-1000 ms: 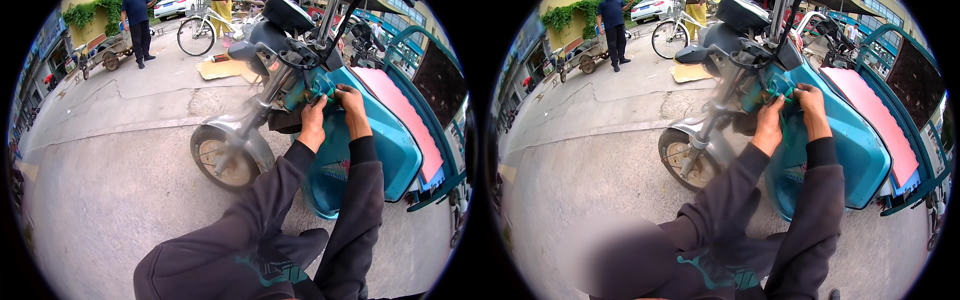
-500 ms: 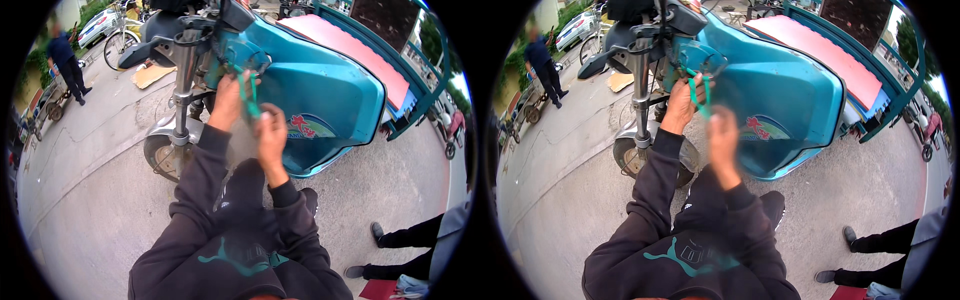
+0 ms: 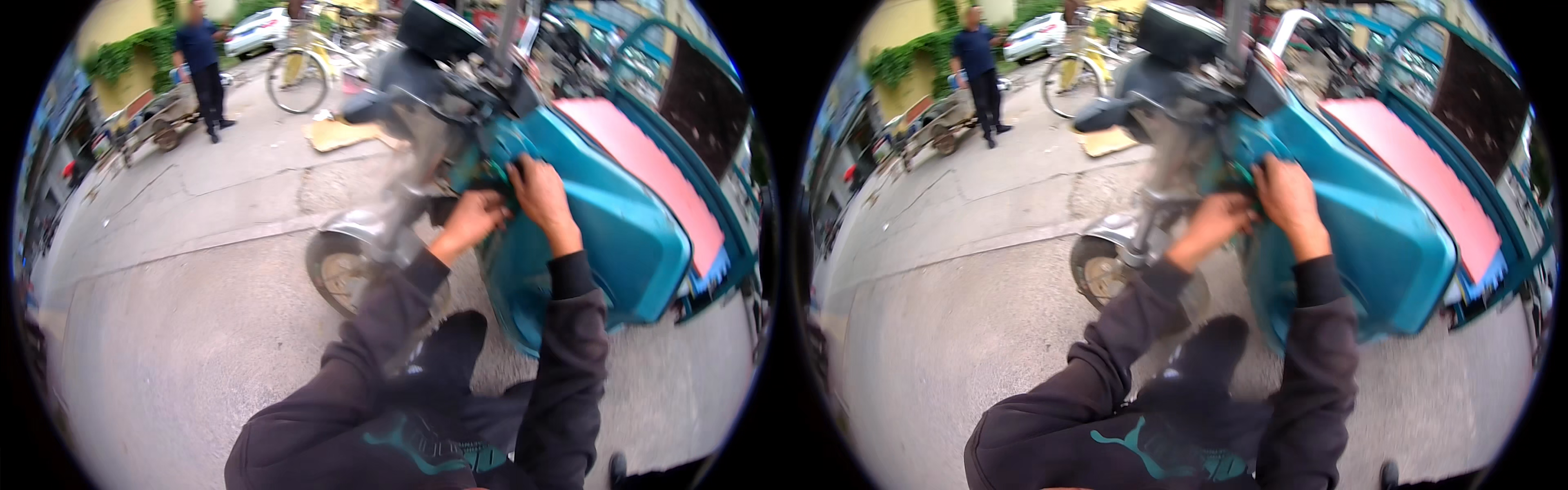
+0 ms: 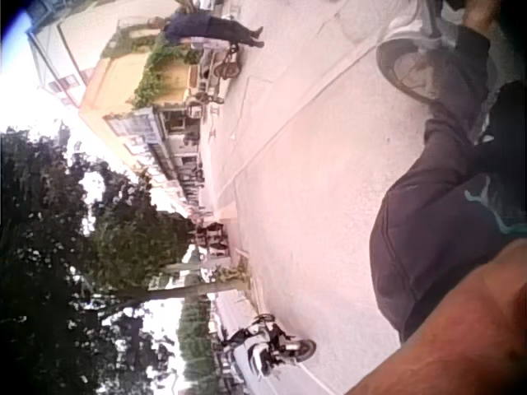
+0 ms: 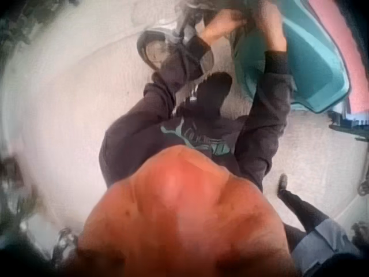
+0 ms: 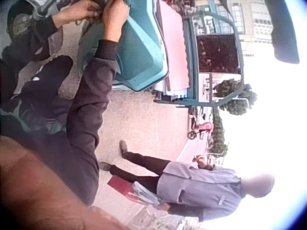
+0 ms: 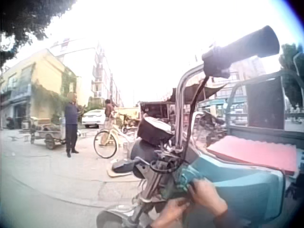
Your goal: The person repairs the electrical system of a teal electric scooter. They use pliers to strip the insulation from several wires near the handlebars and then twist the exposed wire ends together to create connections.
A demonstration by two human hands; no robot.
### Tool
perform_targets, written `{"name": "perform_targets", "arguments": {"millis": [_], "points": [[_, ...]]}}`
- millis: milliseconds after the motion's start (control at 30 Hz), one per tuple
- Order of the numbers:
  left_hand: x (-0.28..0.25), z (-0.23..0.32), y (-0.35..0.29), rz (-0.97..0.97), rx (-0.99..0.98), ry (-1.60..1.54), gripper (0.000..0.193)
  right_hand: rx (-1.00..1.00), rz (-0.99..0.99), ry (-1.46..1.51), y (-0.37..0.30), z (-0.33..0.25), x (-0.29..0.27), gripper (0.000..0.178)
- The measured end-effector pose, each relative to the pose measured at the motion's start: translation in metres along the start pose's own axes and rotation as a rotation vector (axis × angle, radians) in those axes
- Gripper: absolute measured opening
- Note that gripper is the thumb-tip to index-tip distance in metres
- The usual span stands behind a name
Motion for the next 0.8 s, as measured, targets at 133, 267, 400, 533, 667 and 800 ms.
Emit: {"name": "perform_targets", "arguments": {"millis": [133,267,400,533,667,800], "points": [[-0.052,0.003,-0.024,0.291,0.021,0.166,0.023,0.054,-0.362,0.039,0.02,0.002,0.047,0.035],[-0.065,0.012,-0.03,0.724,0.085,0.097,0.022,0.126,-0.623,0.19,0.037,0.002,0.061,0.034],[-0.062,-0.007,-0.02,0.828,-0.031,0.003,0.024,0.251,-0.709,0.41,0.03,0.009,0.062,0.032],[-0.044,-0.001,-0.011,0.477,0.077,-0.334,0.02,0.343,-0.541,0.523,0.029,0.024,0.064,0.032],[-0.062,0.007,-0.073,0.877,0.329,-0.014,0.023,0.559,-0.162,0.892,0.019,0.041,0.055,0.029],[-0.014,0.051,-0.036,0.664,0.273,-0.018,0.037,0.583,0.102,1.097,0.003,0.04,0.038,0.026]]}}
Point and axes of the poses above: each hand's wrist, its own y-axis towards the middle knuckle, its own x-axis out of the palm, z = x × y, the point moved 10 cm from there along y, towards the middle knuckle, and after that the axes turned 4 degrees about -x, right-handed, at the moved point
